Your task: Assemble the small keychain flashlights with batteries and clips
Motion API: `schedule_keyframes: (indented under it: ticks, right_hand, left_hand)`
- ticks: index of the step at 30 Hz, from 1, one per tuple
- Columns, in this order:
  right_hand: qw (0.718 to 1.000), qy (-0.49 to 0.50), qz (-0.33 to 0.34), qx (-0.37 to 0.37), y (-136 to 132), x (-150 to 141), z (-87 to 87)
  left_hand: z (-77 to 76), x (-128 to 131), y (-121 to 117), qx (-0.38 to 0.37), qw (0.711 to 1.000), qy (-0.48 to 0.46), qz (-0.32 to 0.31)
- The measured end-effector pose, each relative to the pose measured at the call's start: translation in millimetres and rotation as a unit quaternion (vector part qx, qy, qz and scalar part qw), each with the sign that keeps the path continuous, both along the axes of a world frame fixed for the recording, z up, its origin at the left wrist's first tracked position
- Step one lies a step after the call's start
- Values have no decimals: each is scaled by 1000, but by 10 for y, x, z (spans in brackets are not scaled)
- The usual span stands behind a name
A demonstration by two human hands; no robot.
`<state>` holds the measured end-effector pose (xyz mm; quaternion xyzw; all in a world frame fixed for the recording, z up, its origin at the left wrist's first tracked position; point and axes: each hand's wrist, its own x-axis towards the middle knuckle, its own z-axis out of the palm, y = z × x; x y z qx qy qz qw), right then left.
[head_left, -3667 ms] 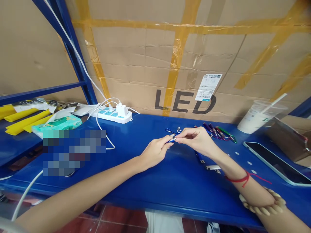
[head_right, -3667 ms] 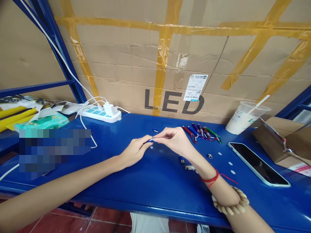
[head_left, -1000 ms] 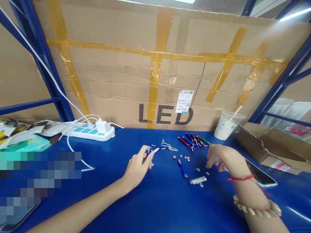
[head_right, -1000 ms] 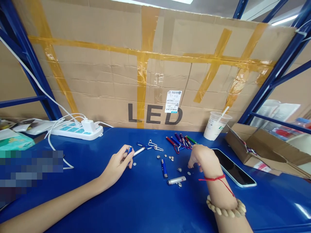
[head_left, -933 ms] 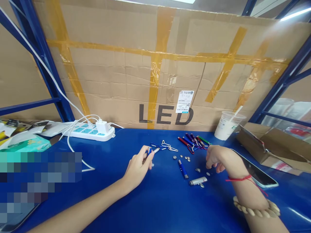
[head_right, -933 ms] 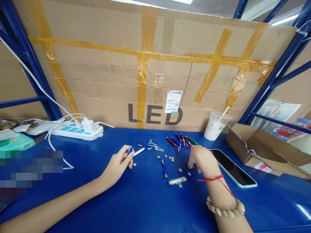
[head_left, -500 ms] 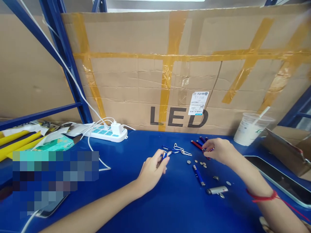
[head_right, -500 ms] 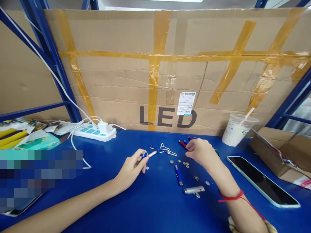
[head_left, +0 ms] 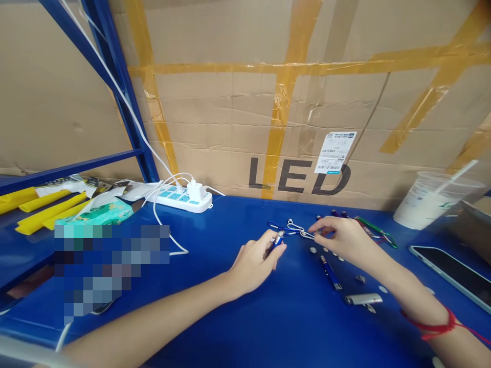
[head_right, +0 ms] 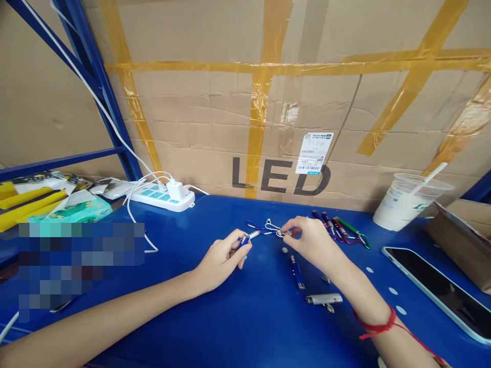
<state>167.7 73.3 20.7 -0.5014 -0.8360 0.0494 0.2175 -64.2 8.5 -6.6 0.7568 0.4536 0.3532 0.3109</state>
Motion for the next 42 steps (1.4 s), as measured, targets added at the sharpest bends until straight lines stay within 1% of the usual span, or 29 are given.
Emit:
schedule_keyframes:
  ticks: [5,9,12,16,19,25,29,32,34,38,40,42]
  right_hand:
    - [999,25,25,26,133,111,-128]
    - [995,74,42,58,235,161,-233]
    - [990,102,45,90,239,135,-240]
    - [985,134,20,106,148,24,-185]
    - [982,169,7,80,80,-78,-165]
    - [974,221,-24,-48,32,-213,-200]
    - [964,225,-21,-141,13,-254,-220]
    - [954,231,1,-193,-12,-291,-213]
    - [949,244,15,-199,-42,-322,-191]
    - [944,291,12,-154,-122,-374,-124]
    - [947,296,34,-120,-167,-391,-94]
    - [949,295,79,-81,-215,-414,-75]
  left_hand:
    - [25,-8,-28,5,1000,15,-14]
    - [37,-15,-35,7,1000,23,-17]
    - [34,-24,-29,12,1000,26,-9]
    - [29,-33,-31,20,999,29,1]
    - [29,-37,-38,28,999,34,6]
    - [11,-39,-24,35,999,23,20]
    - [5,-44,-18,30,999,17,17]
    - [18,-49,-25,29,999,22,17]
    - [30,-51,-28,32,999,25,17]
    - [44,-49,-17,30,999,26,15]
    - [46,-47,-7,27,999,29,19]
    - [44,-43,5,24,999,31,21]
